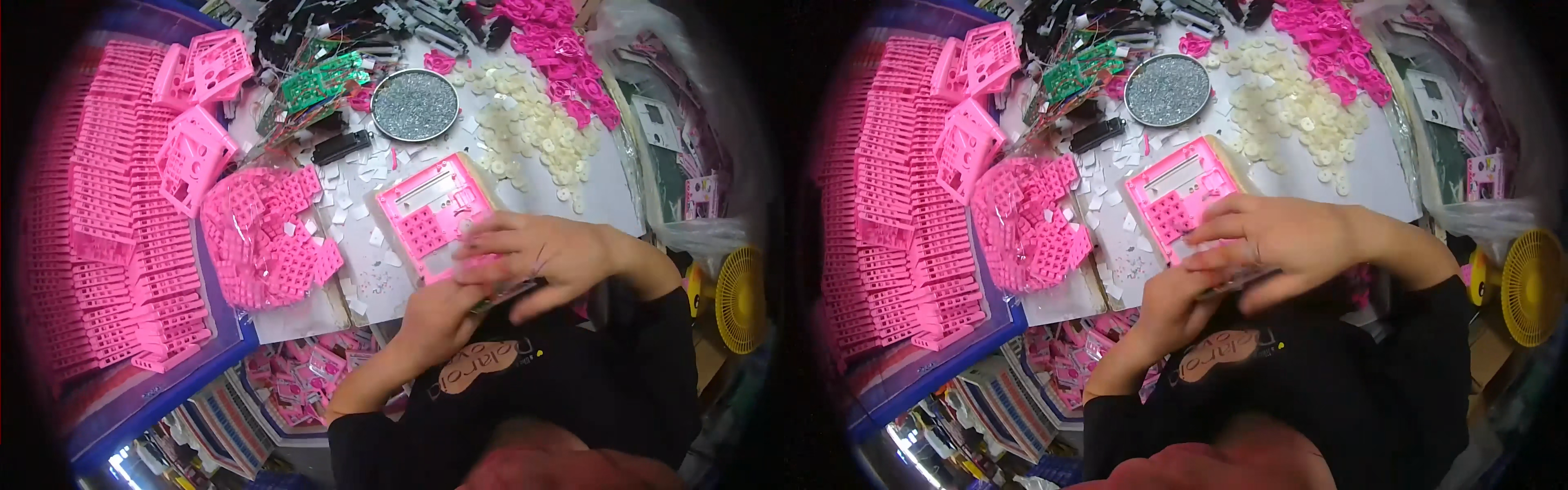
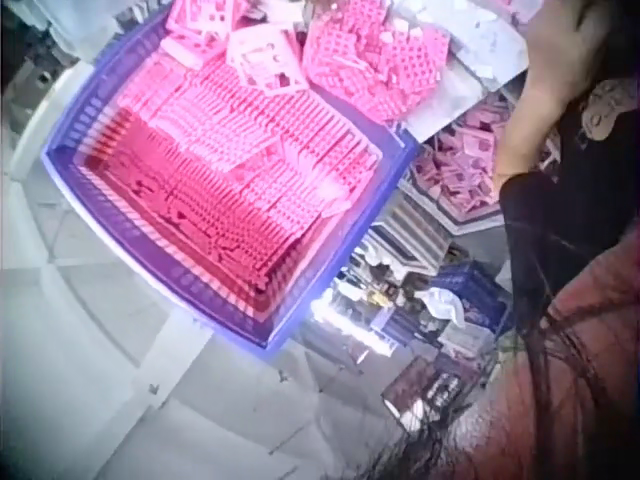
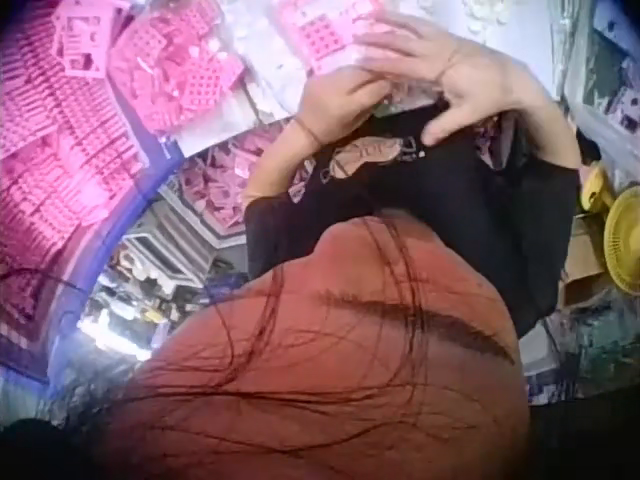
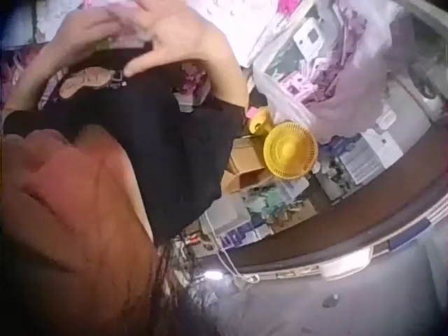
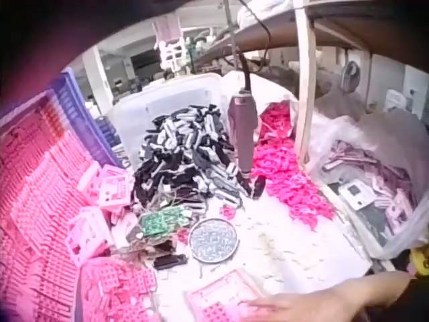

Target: Assemble pink plastic toy calculator shells with electronics and internal components using an electric screwdriver.

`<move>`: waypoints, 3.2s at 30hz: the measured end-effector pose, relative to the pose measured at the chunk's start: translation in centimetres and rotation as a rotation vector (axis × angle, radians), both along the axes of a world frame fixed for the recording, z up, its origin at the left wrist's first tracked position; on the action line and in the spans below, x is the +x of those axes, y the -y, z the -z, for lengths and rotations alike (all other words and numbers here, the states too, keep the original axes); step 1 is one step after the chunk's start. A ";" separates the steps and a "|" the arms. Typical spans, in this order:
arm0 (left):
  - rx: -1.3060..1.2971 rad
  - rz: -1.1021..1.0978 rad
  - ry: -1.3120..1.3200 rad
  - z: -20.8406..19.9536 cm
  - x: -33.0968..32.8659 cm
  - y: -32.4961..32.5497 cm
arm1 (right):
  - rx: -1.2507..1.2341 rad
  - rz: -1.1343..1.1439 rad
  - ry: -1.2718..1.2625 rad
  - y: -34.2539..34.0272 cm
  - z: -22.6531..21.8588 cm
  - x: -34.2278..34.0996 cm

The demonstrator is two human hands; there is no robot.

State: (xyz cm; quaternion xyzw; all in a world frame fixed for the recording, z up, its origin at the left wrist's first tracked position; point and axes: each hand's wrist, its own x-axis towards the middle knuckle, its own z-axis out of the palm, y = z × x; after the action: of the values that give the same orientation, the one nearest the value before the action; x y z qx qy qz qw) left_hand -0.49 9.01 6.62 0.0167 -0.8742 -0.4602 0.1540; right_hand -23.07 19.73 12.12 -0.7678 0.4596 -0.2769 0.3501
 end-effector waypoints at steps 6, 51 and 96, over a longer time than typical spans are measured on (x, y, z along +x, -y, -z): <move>0.779 -0.315 0.391 0.4 2.6 -1.2 | 0.143 0.222 0.268 3.1 5.0 2.1; -0.673 -0.139 0.342 1.3 0.2 4.0 | -0.084 0.092 -0.700 4.2 6.2 4.7; -0.209 -0.599 0.014 0.2 -5.2 8.3 | -0.352 0.225 -0.682 4.5 8.6 5.1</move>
State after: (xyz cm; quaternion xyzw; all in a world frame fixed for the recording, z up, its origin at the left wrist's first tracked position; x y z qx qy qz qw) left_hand -5.69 0.70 6.40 0.2608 -0.8740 -0.3019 0.2774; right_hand -17.94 15.23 3.48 -0.8089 0.5761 -0.1172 0.0082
